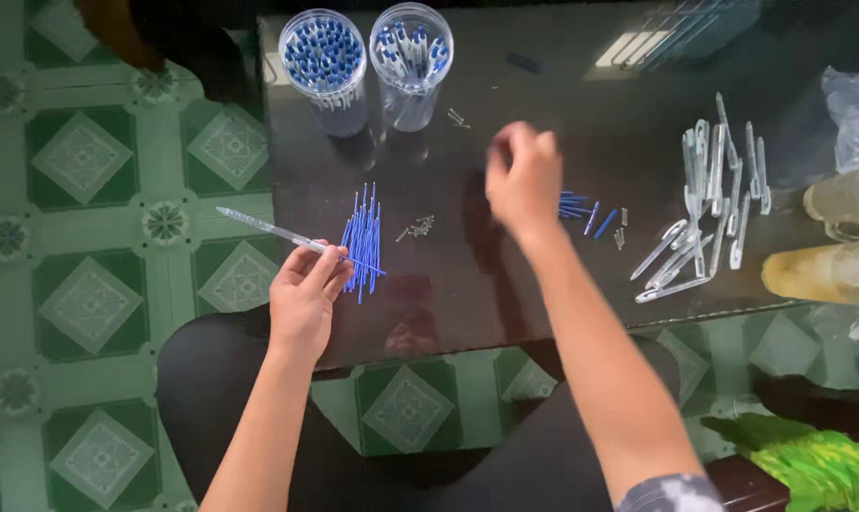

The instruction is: The person assembles ballpoint pens by hand, inserting blue ink refills into clear pen barrels and attaching components one by one on a glass table.

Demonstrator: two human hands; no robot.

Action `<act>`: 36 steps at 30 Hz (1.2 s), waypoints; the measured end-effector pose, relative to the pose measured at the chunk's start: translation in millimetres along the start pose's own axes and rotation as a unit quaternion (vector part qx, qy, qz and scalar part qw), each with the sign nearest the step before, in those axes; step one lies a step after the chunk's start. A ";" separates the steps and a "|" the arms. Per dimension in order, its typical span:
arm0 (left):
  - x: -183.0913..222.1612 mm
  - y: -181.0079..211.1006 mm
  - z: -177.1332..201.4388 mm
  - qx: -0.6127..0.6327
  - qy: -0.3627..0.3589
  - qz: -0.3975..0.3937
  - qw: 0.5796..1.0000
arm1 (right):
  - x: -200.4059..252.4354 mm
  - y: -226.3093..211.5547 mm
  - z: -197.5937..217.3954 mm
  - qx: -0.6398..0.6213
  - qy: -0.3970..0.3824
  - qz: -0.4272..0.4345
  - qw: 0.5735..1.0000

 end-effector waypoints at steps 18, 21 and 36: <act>25.2 -31.2 -23.5 -0.056 -0.116 0.068 0.989 | 210.4 5.9 -9.1 -0.334 -0.256 -0.202 0.885; 27.0 -29.5 -25.3 -0.059 -0.120 0.070 0.989 | 210.6 -0.4 -6.0 -0.348 -0.241 -0.199 0.884; 43.0 -33.0 -36.2 -0.141 -0.143 0.068 0.977 | 213.2 -8.7 -8.5 -0.353 -0.170 -0.144 0.909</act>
Point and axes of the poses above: each hand's wrist, its own x-axis away from the middle knuckle, its own z-axis out of the back of the hand, y = z × x, the point moved 5 cm from there along -x, towards the middle knuckle, and after that the axes turned 14 degrees about -z, right-handed, at the moved point
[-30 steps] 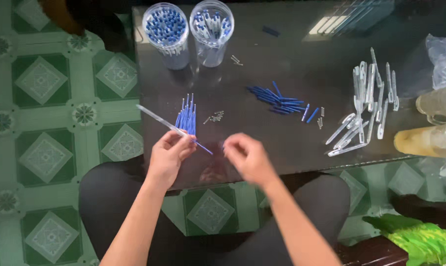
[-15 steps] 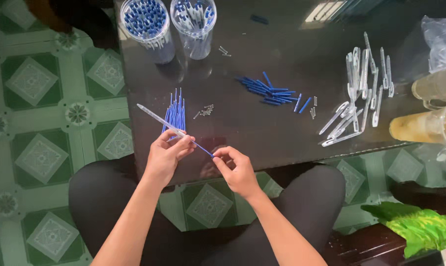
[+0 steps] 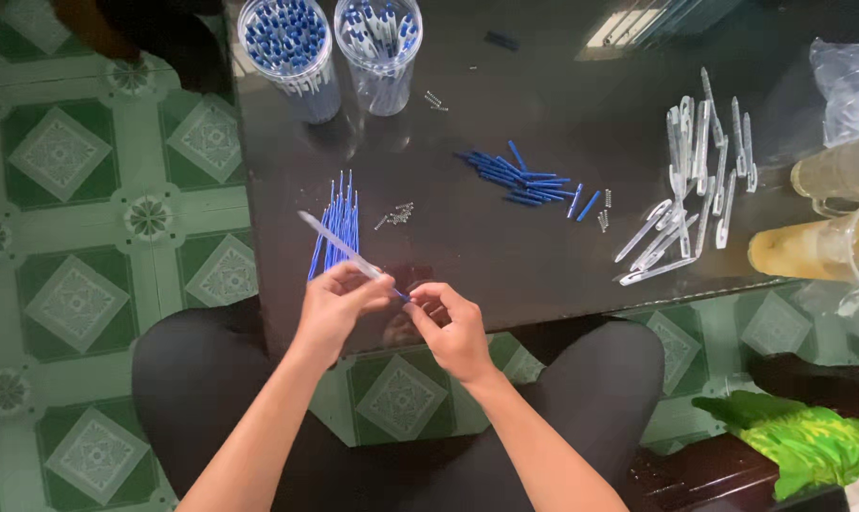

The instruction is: The person assembles ballpoint pens by hand, inserting blue ink refills into clear pen barrels and attaching components one by one on a glass table.

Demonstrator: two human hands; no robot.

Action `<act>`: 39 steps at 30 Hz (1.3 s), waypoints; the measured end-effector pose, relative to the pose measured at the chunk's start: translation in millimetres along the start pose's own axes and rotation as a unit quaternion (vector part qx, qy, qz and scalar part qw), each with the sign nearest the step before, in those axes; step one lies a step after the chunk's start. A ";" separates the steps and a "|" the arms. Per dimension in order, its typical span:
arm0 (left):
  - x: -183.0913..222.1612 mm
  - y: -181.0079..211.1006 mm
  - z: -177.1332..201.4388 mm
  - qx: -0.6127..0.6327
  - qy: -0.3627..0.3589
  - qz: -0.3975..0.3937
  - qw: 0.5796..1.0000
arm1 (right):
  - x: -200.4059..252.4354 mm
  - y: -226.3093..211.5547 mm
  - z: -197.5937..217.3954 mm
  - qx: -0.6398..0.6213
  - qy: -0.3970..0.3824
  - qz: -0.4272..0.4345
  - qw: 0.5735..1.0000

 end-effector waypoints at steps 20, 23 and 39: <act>4.3 0.5 0.8 -0.064 -0.034 0.012 0.997 | 0.5 -11.5 -4.0 -0.019 -0.102 -0.024 0.994; 7.4 2.2 -3.5 -0.038 -0.048 0.042 0.997 | 2.5 0.0 -1.4 -0.014 -0.102 -0.024 0.994; 8.8 -21.9 -7.3 0.000 -0.091 0.076 0.993 | 2.2 -8.7 -0.5 -0.001 -0.057 0.104 0.993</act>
Point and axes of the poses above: each hand's wrist, its own x-axis away from the middle knuckle, its own z-axis out of the back of the hand, y = z × x, the point moved 5 cm from there along -x, towards the middle knuckle, and after that the axes turned 14 degrees about -z, right-handed, at the moved point
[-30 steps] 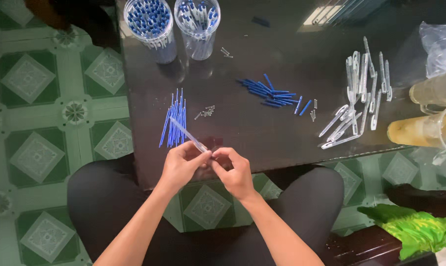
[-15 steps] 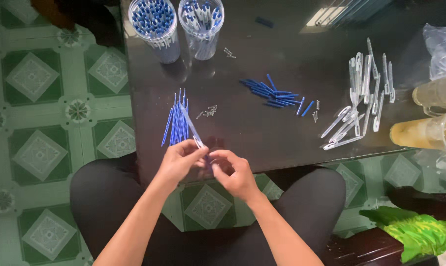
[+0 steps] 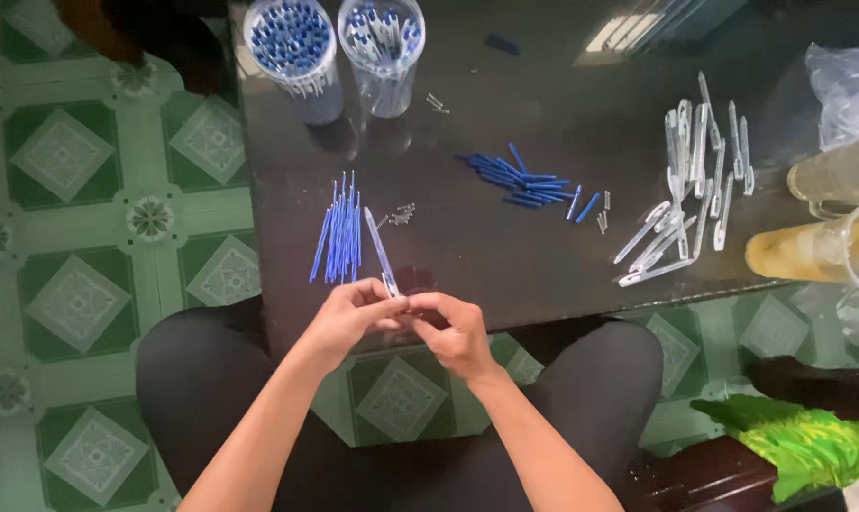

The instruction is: The person assembles ballpoint pens by hand, inserting blue ink refills into clear pen barrels and attaching components one by one on a glass table.

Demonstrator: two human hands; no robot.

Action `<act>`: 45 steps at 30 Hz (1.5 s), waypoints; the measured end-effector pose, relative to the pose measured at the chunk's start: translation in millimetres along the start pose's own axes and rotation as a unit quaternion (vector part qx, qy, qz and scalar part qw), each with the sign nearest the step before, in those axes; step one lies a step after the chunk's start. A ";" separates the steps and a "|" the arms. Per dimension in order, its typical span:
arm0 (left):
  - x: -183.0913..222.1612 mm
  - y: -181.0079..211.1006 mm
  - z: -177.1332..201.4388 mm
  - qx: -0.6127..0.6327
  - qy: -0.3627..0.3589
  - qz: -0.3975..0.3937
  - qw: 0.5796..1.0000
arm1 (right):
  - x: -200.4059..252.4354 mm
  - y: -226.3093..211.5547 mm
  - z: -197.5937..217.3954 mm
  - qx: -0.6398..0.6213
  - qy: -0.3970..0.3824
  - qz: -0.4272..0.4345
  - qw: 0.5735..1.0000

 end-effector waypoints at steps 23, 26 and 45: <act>-2.7 49.4 14.9 -0.047 0.047 -0.171 0.983 | -2.9 17.0 0.0 0.030 0.016 -0.054 0.998; -3.3 50.5 24.8 -0.021 0.070 -0.179 0.981 | -2.4 13.8 -2.3 0.028 0.004 -0.056 0.998; -7.8 36.6 32.9 0.000 0.076 -0.199 0.977 | -2.3 7.7 1.7 0.035 0.020 -0.034 0.999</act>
Point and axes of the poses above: each hand's wrist, its own x-axis away from the middle knuckle, its own z-axis out of the back of the hand, y = z × x, the point moved 5 cm from there along -x, towards the middle knuckle, and after that the axes turned 14 degrees about -z, right-handed, at the moved point
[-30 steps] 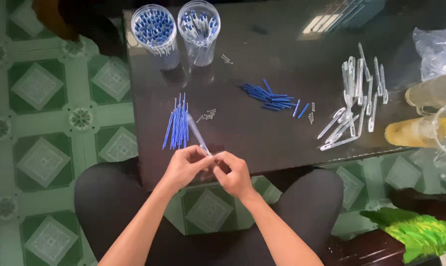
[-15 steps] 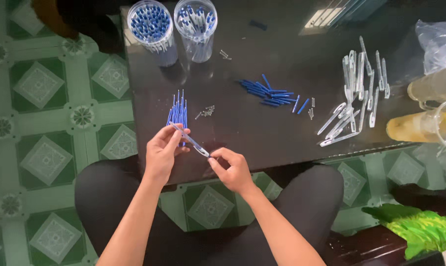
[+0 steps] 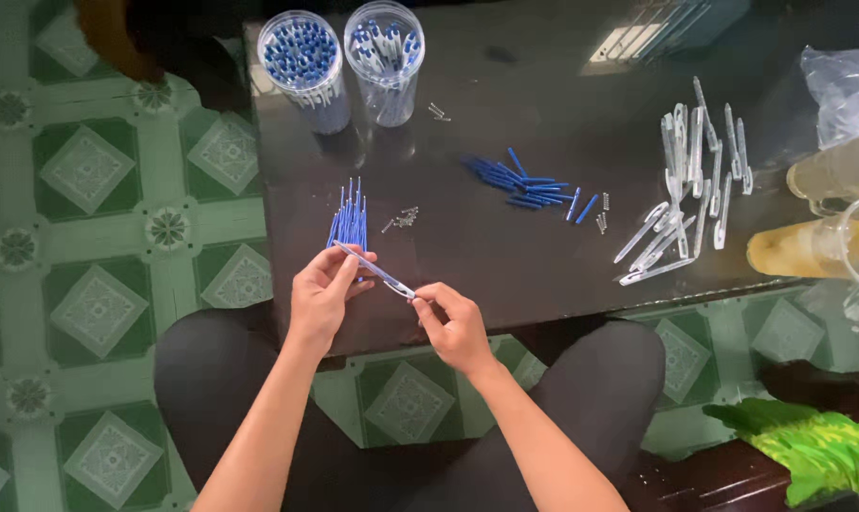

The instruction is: The person assembles ballpoint pens by hand, inserting blue ink refills into clear pen barrels and attaching components one by one on a glass table.

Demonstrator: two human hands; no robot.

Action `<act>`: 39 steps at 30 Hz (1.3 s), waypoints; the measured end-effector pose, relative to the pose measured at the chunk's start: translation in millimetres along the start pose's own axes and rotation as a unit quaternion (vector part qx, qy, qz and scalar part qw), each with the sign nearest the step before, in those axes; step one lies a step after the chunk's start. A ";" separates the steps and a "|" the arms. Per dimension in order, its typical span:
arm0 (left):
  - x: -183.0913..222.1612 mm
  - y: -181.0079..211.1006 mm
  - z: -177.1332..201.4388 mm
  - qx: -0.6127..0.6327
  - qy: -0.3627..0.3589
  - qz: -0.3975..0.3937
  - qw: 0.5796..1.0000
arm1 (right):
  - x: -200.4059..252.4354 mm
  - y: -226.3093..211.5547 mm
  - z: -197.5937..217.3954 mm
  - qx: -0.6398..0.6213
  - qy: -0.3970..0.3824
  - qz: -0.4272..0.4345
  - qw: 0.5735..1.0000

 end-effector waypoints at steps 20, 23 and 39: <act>3.6 8.5 -5.8 -0.017 -0.013 0.002 1.000 | 0.0 11.1 -0.6 -0.031 0.040 -0.015 0.999; 3.0 5.6 -5.2 -0.019 -0.023 -0.002 1.000 | -1.3 11.3 0.6 -0.028 0.031 -0.015 0.999; 10.6 -1.1 -29.5 -0.065 -0.095 -0.099 0.988 | -1.4 7.1 -3.8 -0.014 -0.002 -0.027 1.000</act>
Point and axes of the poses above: each hand's wrist, its own x-axis away from the middle knuckle, its own z-axis out of the back of the hand, y = z × x, the point moved 5 cm from there along -x, towards the middle knuckle, and after that the axes turned 14 degrees about -z, right-handed, at the moved point
